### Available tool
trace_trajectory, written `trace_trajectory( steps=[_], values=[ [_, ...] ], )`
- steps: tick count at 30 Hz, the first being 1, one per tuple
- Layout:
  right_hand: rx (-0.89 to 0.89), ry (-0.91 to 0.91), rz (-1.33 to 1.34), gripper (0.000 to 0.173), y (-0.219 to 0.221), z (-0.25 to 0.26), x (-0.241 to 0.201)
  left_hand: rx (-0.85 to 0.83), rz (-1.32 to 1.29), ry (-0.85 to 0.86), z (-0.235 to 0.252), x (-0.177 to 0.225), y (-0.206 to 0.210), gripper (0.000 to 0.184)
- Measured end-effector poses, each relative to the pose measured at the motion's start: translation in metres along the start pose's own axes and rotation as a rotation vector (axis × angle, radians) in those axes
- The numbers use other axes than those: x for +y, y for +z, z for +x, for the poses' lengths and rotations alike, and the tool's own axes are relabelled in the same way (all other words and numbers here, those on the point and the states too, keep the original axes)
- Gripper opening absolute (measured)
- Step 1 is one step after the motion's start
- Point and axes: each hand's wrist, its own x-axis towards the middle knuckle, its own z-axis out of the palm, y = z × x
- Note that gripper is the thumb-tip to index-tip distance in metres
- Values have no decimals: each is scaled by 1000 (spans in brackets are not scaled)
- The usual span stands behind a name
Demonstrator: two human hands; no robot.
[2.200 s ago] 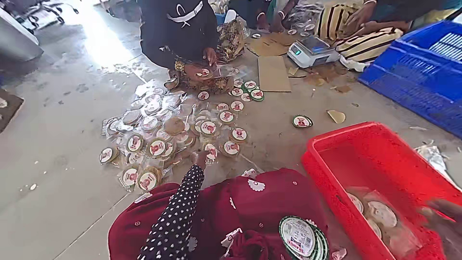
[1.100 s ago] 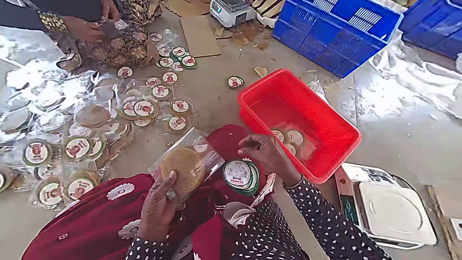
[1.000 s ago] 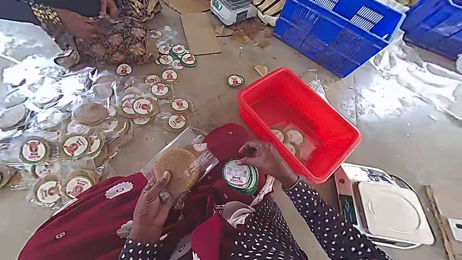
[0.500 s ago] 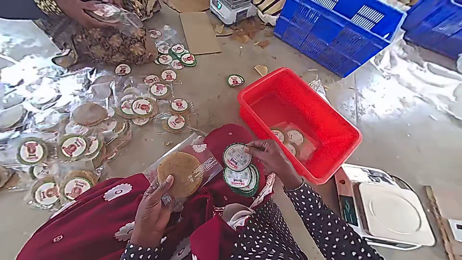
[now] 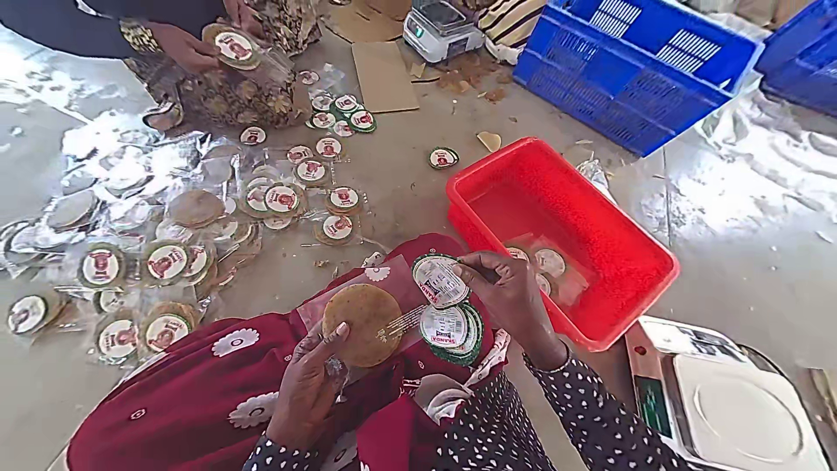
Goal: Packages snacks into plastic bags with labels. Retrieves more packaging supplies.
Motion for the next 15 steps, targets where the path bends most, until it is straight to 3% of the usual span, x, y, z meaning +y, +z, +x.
trace_trajectory(
  steps=[7,12,15],
  values=[
    [-167,143,307,6,-2,5,2,-12,-2,-10,-1,1,3,23],
    [36,53,-42,10,-5,5,0,-7,-8,-12,0,3,1,26],
    [28,5,-35,9,-12,3,-3,15,-12,-16,-2,4,1,25]
  ],
)
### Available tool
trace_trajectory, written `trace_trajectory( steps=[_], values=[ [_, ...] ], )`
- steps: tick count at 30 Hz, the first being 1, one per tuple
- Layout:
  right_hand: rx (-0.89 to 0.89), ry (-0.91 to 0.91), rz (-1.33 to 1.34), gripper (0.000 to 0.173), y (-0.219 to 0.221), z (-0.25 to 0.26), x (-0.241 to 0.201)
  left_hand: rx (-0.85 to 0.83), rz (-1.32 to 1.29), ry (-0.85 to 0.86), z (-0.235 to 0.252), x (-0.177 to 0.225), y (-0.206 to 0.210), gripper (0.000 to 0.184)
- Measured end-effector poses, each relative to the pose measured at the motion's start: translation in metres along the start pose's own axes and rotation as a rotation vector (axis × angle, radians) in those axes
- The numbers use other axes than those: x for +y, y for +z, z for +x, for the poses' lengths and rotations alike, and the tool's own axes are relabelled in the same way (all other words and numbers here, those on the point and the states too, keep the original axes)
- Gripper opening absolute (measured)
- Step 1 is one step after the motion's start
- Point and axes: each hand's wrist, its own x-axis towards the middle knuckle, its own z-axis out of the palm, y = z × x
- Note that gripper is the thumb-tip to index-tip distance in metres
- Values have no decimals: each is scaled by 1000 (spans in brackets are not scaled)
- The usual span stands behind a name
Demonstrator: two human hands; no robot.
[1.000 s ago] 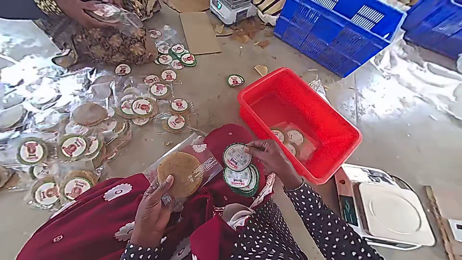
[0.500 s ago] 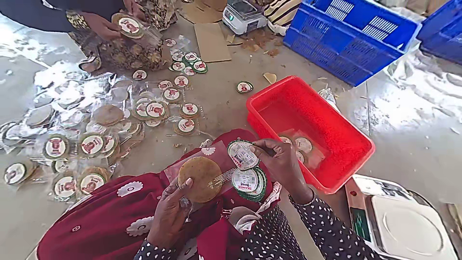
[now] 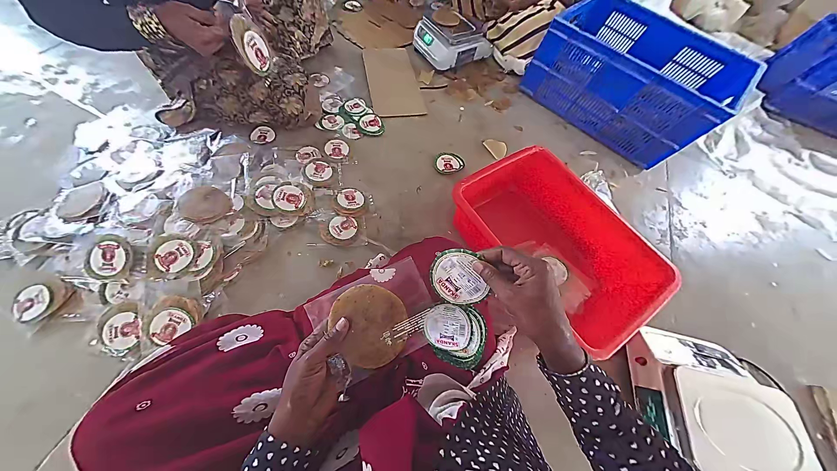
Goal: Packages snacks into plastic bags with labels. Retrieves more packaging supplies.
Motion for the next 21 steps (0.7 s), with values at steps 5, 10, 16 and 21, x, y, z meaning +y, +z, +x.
trace_trajectory(
  steps=[5,10,16,21],
  values=[
    [-47,11,107,7,-1,-3,-7,4,16,-7,1,0,2,25],
    [-51,25,119,7,1,-7,-8,15,14,-16,-1,0,4,26],
    [-103,33,173,6,-2,-6,-9,-1,8,-7,-1,-1,3,26],
    [-221,242,425,6,5,-1,-6,-30,-13,-5,-1,-3,4,23]
  ],
)
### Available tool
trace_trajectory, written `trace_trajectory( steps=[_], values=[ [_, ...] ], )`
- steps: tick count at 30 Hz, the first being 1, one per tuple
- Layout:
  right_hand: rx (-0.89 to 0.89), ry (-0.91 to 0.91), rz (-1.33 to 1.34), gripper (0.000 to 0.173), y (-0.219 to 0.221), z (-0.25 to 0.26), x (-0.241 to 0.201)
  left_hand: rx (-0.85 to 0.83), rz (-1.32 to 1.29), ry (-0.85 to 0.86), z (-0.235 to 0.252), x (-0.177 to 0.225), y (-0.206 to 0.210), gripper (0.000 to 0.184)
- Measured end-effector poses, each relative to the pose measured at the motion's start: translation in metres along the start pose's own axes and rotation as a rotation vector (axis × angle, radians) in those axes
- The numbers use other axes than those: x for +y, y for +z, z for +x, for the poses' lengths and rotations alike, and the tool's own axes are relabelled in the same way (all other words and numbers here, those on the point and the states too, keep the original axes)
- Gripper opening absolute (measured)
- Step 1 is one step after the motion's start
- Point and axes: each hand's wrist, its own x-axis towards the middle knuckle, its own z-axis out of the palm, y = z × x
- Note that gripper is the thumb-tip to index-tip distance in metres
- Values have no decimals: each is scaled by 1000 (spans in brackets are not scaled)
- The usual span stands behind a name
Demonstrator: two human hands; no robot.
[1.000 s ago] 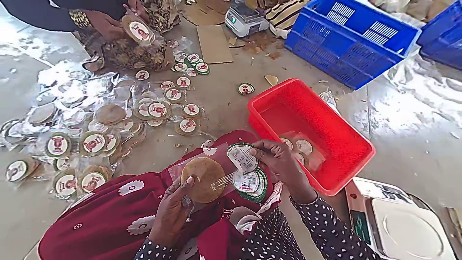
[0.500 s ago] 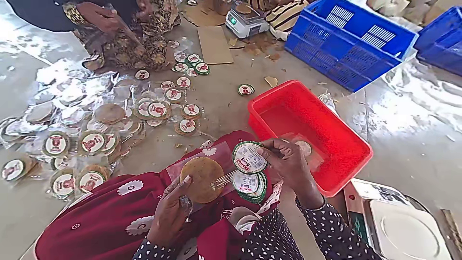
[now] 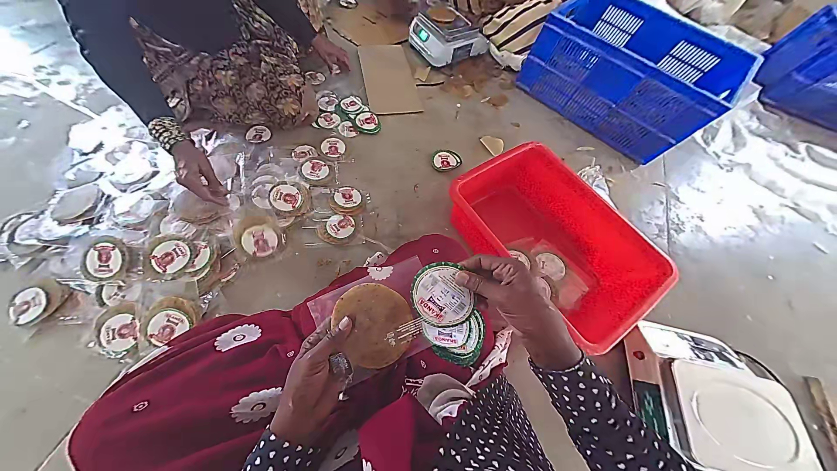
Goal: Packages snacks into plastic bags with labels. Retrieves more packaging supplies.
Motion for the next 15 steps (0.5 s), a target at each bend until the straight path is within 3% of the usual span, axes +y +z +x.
trace_trajectory(
  steps=[5,8,10,15],
  values=[
    [-149,179,175,10,18,8,5,-58,-3,-17,0,-2,5,23],
    [-198,120,70,8,28,7,5,-70,5,-27,0,-2,9,25],
    [-184,39,27,16,27,6,7,-47,16,-28,1,-2,8,25],
    [-206,10,36,8,23,5,10,-79,11,-54,3,-6,3,27]
  ],
)
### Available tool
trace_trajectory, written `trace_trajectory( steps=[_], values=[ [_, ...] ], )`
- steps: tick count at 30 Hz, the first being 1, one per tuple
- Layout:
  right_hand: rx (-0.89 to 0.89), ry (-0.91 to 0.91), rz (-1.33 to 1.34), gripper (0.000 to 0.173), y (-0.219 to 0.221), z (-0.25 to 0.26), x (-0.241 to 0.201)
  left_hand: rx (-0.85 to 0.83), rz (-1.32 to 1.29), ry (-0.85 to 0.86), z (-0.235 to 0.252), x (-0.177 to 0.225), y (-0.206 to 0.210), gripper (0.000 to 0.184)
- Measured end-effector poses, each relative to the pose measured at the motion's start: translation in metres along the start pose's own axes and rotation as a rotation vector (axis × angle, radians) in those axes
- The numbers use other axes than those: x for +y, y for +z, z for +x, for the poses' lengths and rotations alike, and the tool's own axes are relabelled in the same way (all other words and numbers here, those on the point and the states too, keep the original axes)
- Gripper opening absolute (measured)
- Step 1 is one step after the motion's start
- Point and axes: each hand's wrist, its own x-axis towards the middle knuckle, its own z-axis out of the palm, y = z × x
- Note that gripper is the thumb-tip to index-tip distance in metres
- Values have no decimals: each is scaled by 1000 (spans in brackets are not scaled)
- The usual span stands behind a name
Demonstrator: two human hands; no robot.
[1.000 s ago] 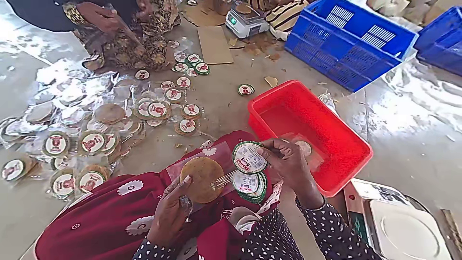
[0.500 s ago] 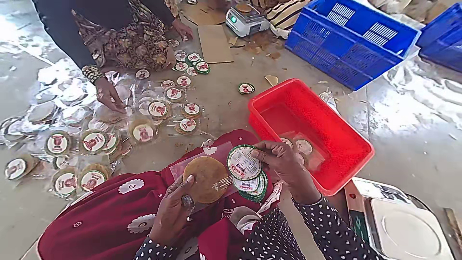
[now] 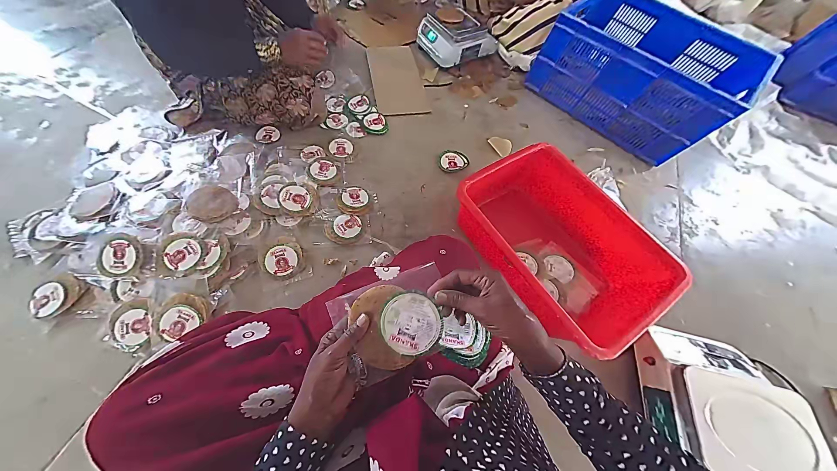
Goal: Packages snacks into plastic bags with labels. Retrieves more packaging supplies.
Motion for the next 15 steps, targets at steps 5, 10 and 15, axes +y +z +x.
trace_trajectory(
  steps=[5,10,15],
  values=[
    [-260,-105,-277,28,3,-3,-4,-5,47,9,-3,-4,7,22],
    [-88,-103,-76,35,2,-7,-8,72,53,1,-3,-6,5,28],
    [207,-222,-224,11,-9,-11,-13,-37,87,-11,6,1,12,25]
  ],
)
